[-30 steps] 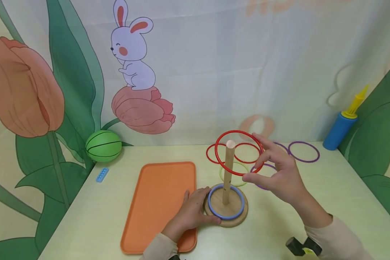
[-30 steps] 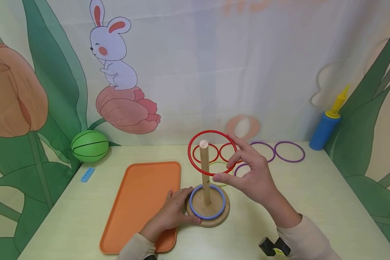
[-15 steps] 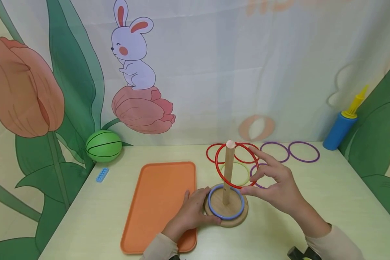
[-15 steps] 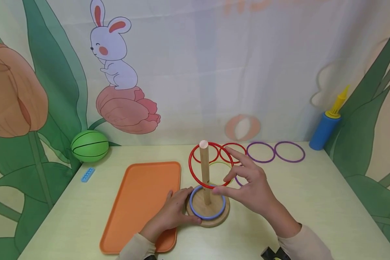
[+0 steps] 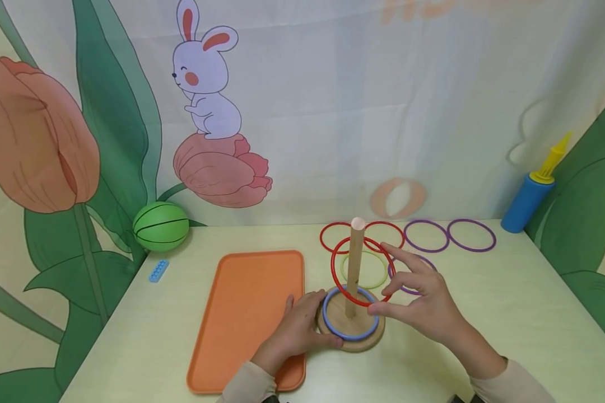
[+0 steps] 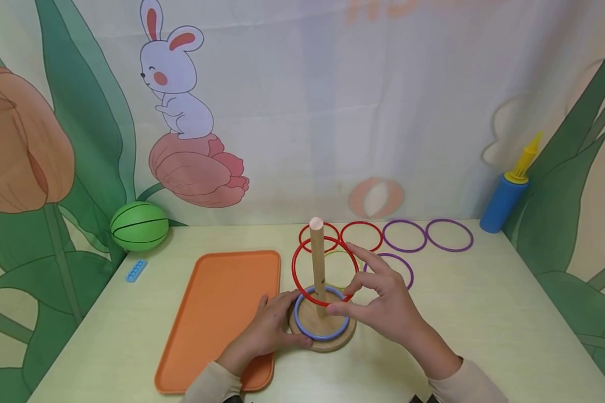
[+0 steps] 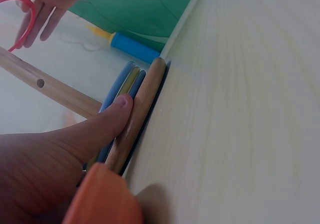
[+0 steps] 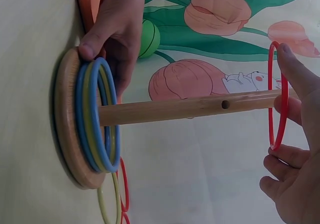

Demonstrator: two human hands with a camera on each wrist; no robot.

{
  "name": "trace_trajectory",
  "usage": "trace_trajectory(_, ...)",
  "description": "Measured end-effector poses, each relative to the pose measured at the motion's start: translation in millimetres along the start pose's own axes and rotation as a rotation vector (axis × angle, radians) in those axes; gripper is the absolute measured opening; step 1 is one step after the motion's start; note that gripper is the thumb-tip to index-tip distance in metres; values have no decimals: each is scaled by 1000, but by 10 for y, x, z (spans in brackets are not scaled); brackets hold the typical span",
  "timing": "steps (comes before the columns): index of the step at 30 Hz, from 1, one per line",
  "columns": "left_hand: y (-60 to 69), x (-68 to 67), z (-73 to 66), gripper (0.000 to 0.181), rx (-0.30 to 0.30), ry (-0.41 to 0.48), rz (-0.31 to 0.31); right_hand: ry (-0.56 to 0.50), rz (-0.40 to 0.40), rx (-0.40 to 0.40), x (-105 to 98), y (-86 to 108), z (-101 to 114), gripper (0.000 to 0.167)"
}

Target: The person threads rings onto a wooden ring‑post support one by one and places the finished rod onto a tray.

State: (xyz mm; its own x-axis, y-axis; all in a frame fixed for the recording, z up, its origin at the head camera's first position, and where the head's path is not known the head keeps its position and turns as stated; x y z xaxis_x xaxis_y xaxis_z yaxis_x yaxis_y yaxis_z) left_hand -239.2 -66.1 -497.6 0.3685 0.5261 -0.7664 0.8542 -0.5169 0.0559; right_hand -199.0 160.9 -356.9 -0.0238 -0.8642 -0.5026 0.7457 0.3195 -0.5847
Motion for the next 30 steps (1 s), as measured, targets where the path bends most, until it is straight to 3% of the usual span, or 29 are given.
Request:
trace_trajectory(9,-10,5,-3,108,10,-6,2,-48,26,19,112,114,-80,39)
trace_trajectory(17,-7,1,3,107,17,-6,-2,-35,63,95,209,227,-272,37)
trace_trajectory(30,-21,7,25,106,1,-6,10,-11,144,146,420,322,-478,34)
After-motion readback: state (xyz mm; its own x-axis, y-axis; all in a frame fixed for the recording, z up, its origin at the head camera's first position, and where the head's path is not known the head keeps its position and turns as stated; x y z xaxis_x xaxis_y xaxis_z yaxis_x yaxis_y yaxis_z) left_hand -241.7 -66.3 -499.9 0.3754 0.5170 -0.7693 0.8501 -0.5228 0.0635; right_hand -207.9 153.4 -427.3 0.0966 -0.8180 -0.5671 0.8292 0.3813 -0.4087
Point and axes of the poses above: each hand's wrist, its own y-axis away from the middle knuckle, its own x-axis out of the palm, z = x × y, the point moved 7 cm from there along -y, towards the middle knuckle, and after that the axes turned 6 degrees about z, right-handed, at the moved point
